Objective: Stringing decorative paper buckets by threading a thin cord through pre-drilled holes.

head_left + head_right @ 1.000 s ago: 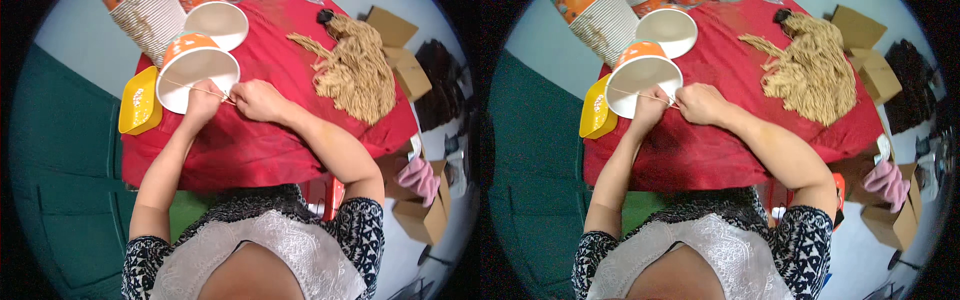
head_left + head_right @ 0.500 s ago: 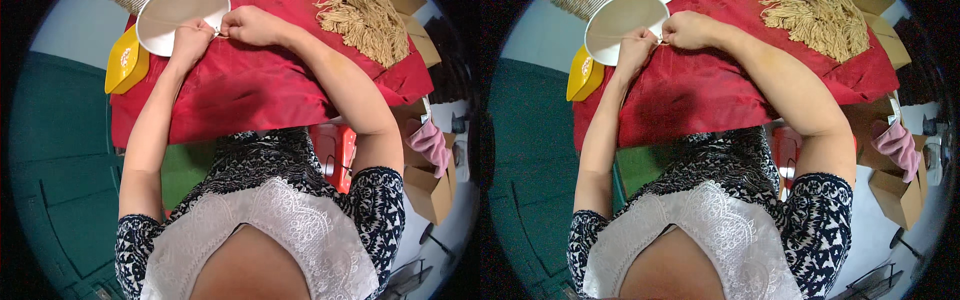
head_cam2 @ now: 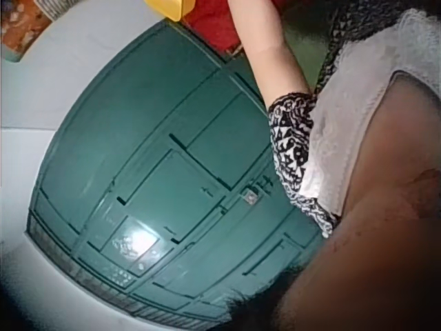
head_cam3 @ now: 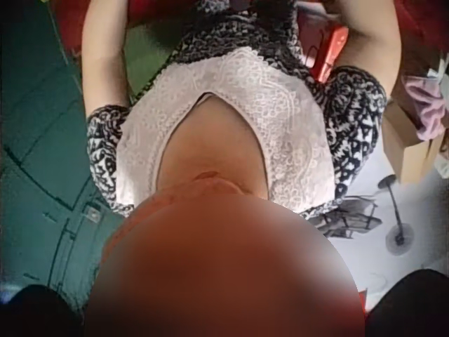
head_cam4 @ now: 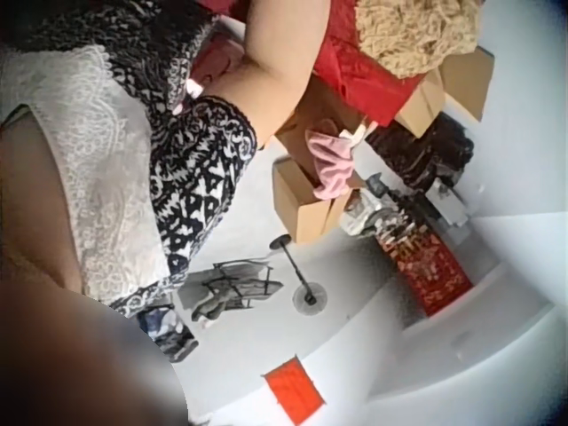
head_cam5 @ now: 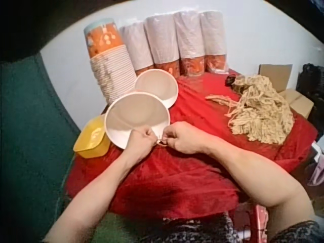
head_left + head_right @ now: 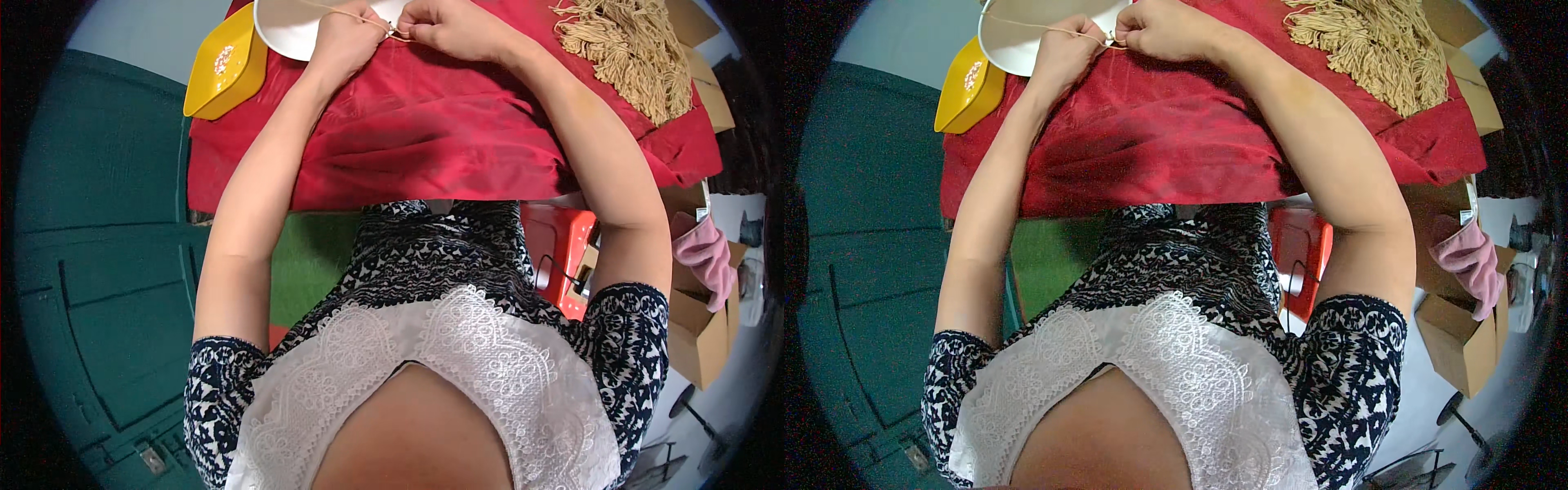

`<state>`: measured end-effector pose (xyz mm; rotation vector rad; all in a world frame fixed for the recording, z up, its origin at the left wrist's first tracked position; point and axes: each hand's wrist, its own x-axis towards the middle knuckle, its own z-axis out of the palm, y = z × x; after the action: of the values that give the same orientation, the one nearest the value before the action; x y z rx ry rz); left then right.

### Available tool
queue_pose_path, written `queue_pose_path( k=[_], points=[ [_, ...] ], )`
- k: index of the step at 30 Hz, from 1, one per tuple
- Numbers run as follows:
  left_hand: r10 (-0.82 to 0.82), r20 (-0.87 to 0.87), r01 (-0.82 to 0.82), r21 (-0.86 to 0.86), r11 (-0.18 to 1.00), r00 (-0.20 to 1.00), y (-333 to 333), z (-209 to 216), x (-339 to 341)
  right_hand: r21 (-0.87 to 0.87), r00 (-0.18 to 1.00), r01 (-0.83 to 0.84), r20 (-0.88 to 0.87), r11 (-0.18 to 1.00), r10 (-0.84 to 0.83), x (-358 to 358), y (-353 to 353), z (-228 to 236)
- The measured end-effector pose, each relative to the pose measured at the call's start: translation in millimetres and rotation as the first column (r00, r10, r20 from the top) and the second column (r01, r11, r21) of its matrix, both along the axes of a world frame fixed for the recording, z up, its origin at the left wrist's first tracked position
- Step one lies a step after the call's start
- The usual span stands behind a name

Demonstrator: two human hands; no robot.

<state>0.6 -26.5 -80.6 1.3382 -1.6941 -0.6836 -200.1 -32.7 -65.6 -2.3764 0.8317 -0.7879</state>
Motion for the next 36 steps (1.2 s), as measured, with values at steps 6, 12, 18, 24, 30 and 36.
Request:
queue_pose_path(
  k=[6, 12, 18, 24, 30, 36],
  points=[
    [0.050, 0.082, -0.043, -0.089, 0.995, 0.995, 5, 1, 2, -0.025, 0.999, -0.008, -0.033, 1.000, 0.007, 5, 12, 11],
    [0.044, 0.107, -0.029, -0.141, 0.990, 0.993, 5, 1, 3, -0.039, 0.999, 0.011, -0.045, 0.999, -0.012, 4, 17, 15],
    [0.014, 0.014, -0.012, -0.091, 0.996, 1.000, 2, -2, 2, -0.023, 0.999, 0.011, -0.039, 1.000, -0.012, 4, 8, 5],
    [0.006, 0.071, 0.001, -0.100, 0.995, 0.997, 5, 2, 2, -0.013, 0.999, -0.031, 0.011, 0.999, 0.031, 3, 4, 1],
    [-0.020, 0.049, 0.025, -0.099, 0.995, 0.999, 6, 4, -5, -0.023, 0.999, -0.025, 0.028, 0.999, 0.025, -4, 5, 1],
    [-0.028, 0.007, 0.028, -0.041, 0.999, 1.000, 7, 8, -5, -0.104, 0.997, -0.070, 0.005, 0.992, 0.071, -2, -7, -6]
  ],
)
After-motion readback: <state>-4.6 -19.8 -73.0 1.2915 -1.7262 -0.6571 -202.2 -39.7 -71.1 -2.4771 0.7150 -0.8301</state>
